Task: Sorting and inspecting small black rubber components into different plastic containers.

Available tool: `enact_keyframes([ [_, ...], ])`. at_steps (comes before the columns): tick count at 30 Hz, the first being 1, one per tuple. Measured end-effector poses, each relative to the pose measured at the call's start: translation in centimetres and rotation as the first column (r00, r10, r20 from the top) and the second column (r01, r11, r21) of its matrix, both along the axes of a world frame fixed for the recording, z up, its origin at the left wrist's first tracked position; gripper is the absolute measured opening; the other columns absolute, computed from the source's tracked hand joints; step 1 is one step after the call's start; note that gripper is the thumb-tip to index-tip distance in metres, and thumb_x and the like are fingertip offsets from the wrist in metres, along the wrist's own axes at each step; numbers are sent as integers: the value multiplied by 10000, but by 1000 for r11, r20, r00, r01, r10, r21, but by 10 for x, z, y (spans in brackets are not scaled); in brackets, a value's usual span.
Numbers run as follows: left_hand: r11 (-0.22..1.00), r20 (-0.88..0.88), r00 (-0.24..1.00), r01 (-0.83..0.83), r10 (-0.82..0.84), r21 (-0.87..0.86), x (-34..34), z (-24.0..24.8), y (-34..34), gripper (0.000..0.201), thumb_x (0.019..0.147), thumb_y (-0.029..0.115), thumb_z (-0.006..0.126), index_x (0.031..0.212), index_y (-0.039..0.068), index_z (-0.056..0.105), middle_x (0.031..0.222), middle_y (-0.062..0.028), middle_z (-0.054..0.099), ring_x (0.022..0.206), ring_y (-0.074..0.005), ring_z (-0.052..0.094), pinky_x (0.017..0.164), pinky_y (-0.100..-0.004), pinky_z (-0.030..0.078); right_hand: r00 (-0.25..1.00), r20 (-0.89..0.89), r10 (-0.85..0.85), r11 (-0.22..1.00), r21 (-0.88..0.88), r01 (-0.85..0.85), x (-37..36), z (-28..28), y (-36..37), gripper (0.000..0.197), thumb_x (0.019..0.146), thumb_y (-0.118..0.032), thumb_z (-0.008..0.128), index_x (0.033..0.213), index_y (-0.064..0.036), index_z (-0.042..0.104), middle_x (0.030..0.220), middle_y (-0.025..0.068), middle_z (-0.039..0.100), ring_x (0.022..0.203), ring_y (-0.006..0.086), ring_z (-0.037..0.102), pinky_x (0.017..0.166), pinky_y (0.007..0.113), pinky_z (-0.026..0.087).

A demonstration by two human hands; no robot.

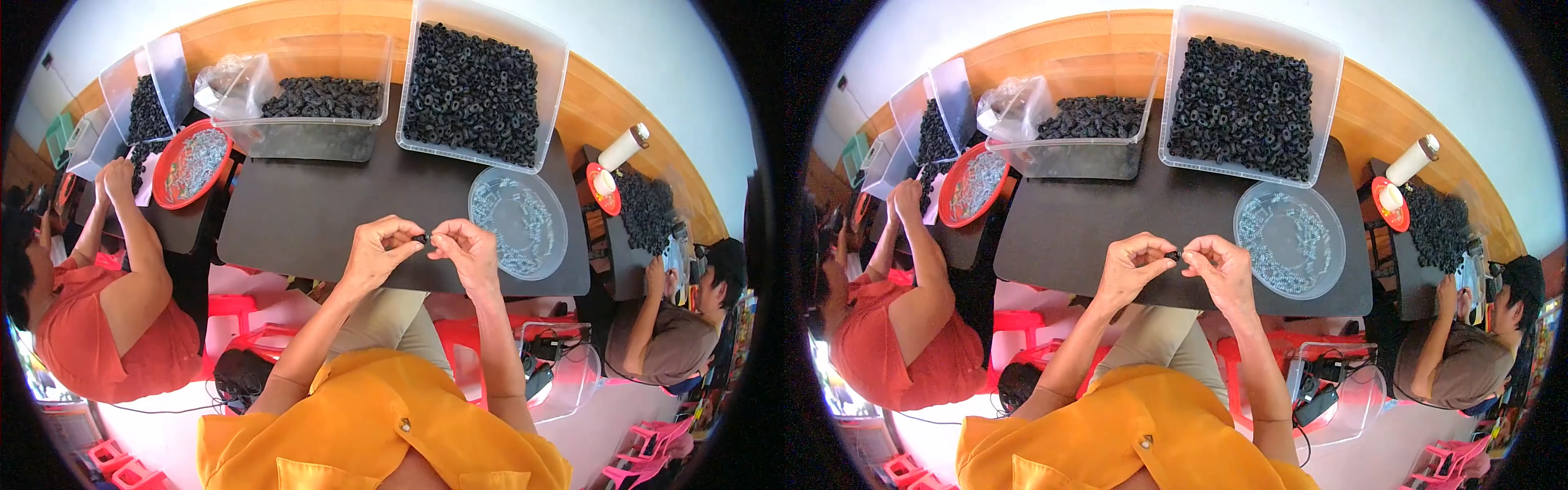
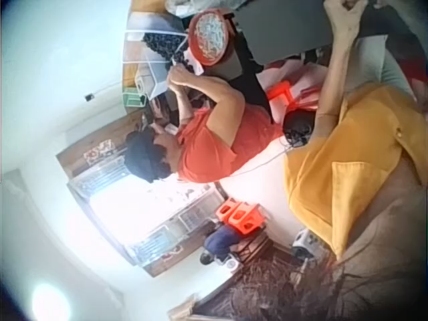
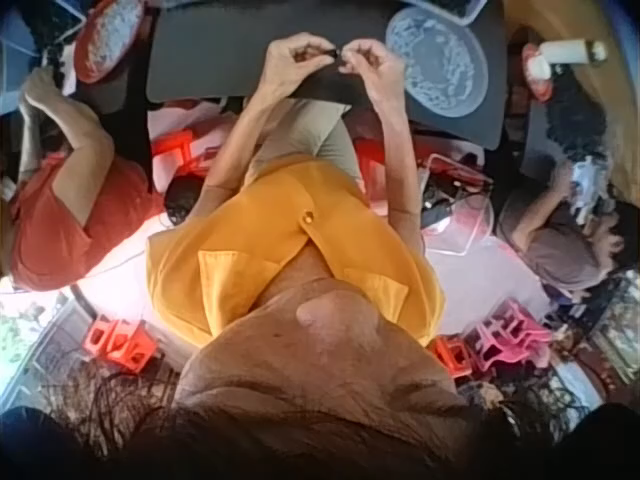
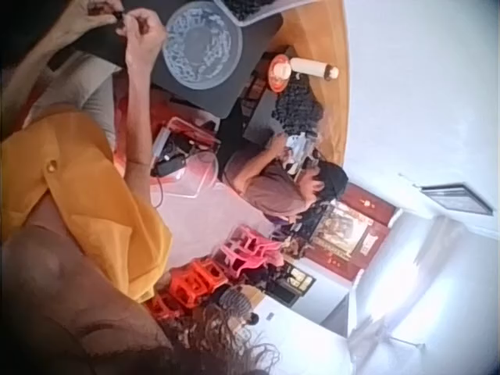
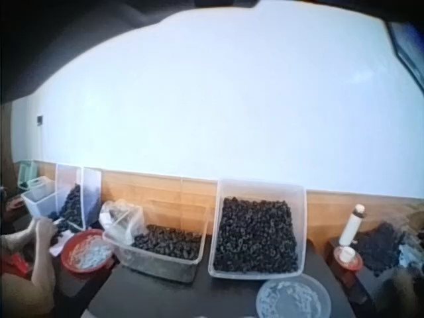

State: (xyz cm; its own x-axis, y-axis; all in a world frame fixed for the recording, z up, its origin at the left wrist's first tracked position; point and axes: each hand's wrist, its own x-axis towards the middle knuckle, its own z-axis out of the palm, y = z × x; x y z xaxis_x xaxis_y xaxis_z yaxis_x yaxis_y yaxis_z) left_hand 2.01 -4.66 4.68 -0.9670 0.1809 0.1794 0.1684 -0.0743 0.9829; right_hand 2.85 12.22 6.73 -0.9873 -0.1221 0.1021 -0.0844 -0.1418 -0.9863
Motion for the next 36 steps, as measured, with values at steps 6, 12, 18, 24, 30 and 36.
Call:
enact_keyframes([
  [6,998,-56,998,-18,15,-62,-1,-1,1,181,711,-38,682,888,-8,660,784,-34,612,647,-57,573,616,-207,468,1000,14,1,999,41,-1,1,-5,0,65,831,-15,612,877,30,605,800,53,612,696,88,585,629,253,559],
  [12,998,53,997,59,-61,25,-1,-4,0,168,742,-29,674,907,-10,651,796,-37,638,671,-76,596,637,-209,484,1000,-16,13,994,112,-11,0,-7,-1,78,829,3,606,902,28,605,806,53,619,715,80,592,621,235,553],
  [18,939,187,966,112,-180,326,-4,-7,-5,152,772,-14,665,921,-2,639,816,-55,659,722,-103,621,675,-228,506,998,-42,-45,998,51,47,3,-2,-3,134,852,-5,572,977,40,587,882,90,609,780,128,605,663,261,557],
  [24,938,246,955,76,-166,338,-4,-9,-4,142,768,-2,673,903,3,631,832,-57,655,731,-115,622,689,-239,507,910,-414,12,842,496,214,13,4,-9,164,809,74,550,938,13,631,881,93,598,775,145,603,627,243,531],
  [30,943,210,966,77,-151,323,-7,-32,-11,136,783,-6,659,914,2,621,840,-56,652,751,-111,623,713,-238,505,876,-460,-148,808,454,375,-17,14,15,127,797,34,580,902,-15,634,805,106,611,684,198,611,552,275,483],
  [36,970,175,982,23,-67,242,-4,-51,-3,141,790,-39,639,916,4,591,830,-25,640,760,-76,605,705,-200,477,850,-523,-68,559,685,467,-92,21,47,75,764,-23,596,829,-17,633,750,123,594,634,261,594,579,348,457],
])
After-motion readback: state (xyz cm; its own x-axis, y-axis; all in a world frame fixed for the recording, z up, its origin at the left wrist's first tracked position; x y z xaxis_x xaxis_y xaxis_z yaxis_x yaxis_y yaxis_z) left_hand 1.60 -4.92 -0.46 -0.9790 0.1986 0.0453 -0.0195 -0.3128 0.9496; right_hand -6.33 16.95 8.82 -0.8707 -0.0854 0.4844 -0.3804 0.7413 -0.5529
